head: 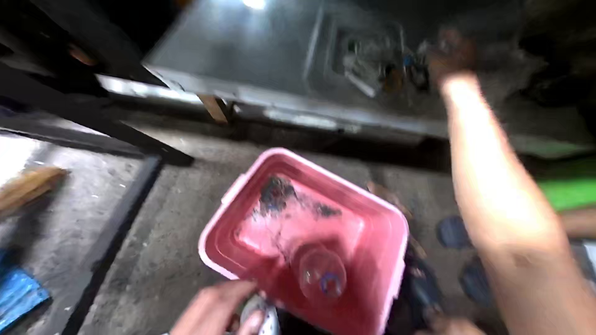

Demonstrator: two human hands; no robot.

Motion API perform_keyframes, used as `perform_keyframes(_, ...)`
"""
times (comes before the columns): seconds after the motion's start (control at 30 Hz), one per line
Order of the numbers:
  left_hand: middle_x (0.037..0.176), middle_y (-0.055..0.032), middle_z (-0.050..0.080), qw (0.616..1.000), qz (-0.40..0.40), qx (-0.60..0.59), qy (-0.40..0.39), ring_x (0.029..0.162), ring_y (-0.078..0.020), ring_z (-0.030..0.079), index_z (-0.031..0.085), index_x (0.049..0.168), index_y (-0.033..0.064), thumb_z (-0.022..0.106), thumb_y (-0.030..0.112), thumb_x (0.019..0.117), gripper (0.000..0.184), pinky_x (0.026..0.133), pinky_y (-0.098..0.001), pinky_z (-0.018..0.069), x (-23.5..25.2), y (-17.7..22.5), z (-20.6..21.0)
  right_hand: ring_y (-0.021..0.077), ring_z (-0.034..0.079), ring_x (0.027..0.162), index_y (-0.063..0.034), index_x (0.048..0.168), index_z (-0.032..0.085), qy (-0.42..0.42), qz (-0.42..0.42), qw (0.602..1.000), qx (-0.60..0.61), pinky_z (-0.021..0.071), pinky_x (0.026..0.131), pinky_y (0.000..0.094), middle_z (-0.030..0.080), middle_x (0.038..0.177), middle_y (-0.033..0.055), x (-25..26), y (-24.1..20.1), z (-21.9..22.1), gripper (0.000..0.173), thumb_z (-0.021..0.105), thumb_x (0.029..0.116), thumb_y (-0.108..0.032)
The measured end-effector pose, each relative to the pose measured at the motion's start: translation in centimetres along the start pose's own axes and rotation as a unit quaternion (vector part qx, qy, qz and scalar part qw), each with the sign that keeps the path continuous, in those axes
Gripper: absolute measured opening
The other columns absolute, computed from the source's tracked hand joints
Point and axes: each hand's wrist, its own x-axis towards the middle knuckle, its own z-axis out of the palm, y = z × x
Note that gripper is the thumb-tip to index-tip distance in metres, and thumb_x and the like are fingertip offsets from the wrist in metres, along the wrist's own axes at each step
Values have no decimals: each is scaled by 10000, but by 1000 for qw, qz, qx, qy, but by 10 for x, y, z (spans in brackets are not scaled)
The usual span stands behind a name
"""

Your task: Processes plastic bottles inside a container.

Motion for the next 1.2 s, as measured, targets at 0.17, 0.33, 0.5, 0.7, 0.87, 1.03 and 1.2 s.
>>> perform_keyframes(0.17, 1018, -311, 634, 999, 12, -25, -22, 834, -254, 623, 609, 1142, -171, 562, 215, 1036, 403, 762, -358, 535, 1, -12, -6, 169, 647, 1159, -53, 1365, 607, -52, -114, 992, -17, 547, 989, 354, 631, 1340, 131, -199, 59, -68, 363, 501, 1071, -236)
perform_keyframes(0.33, 1079, -279, 629, 999, -7, -16, -45, 864, -214, 631, 589, 1205, -157, 552, 186, 1051, 378, 783, -344, 547, -5, -21, -14, 258, 716, 1002, -4, 1315, 646, -224, 207, 952, 14, 585, 912, 457, 703, 1196, 183, -337, 232, -60, 337, 495, 1073, -183)
perform_keyframes(0.5, 1044, -254, 685, 984, -49, 91, -145, 851, -287, 676, 665, 1197, -77, 565, 235, 1048, 360, 757, -444, 570, -11, 5, -8, 308, 716, 997, 16, 1332, 630, -243, 266, 933, 25, 582, 913, 504, 698, 1188, 222, -411, 261, -61, 335, 514, 1066, -150)
perform_keyframes(0.7, 1106, -192, 706, 941, -57, 145, -299, 1038, -363, 698, 684, 1260, 24, 577, 353, 1036, 412, 890, -549, 570, -45, 26, 18, 302, 645, 1193, 73, 1486, 444, -323, 88, 925, 180, 563, 971, 440, 592, 1377, 261, -437, 140, -38, 676, 708, 917, -178)
perform_keyframes(0.87, 1142, -165, 685, 982, -18, 76, -172, 1022, -248, 677, 641, 1317, 35, 564, 368, 1051, 434, 891, -434, 568, -57, 25, -30, 346, 360, 1500, 10, 1623, 167, -411, 14, 874, 259, 369, 1213, 499, 293, 1640, 257, -451, 101, 72, 1342, 963, 618, -386)
perform_keyframes(1.03, 1179, -98, 695, 996, -7, 8, -88, 1031, -169, 683, 644, 1324, 82, 554, 419, 1051, 442, 915, -372, 583, -62, -9, -90, 247, 508, 1390, 75, 1494, 397, -383, -35, 860, 337, 428, 1181, 389, 507, 1491, 235, -450, 83, 146, 1138, 957, 625, -401)
perform_keyframes(1.2, 1074, -48, 735, 964, -144, -167, 149, 886, -177, 721, 693, 1192, 128, 608, 277, 995, 261, 790, -364, 628, -20, -86, -60, 309, 535, 1338, -8, 1522, 386, -419, 75, 887, 181, 472, 1109, 479, 507, 1469, 239, -404, 65, 129, 1084, 889, 681, -472)
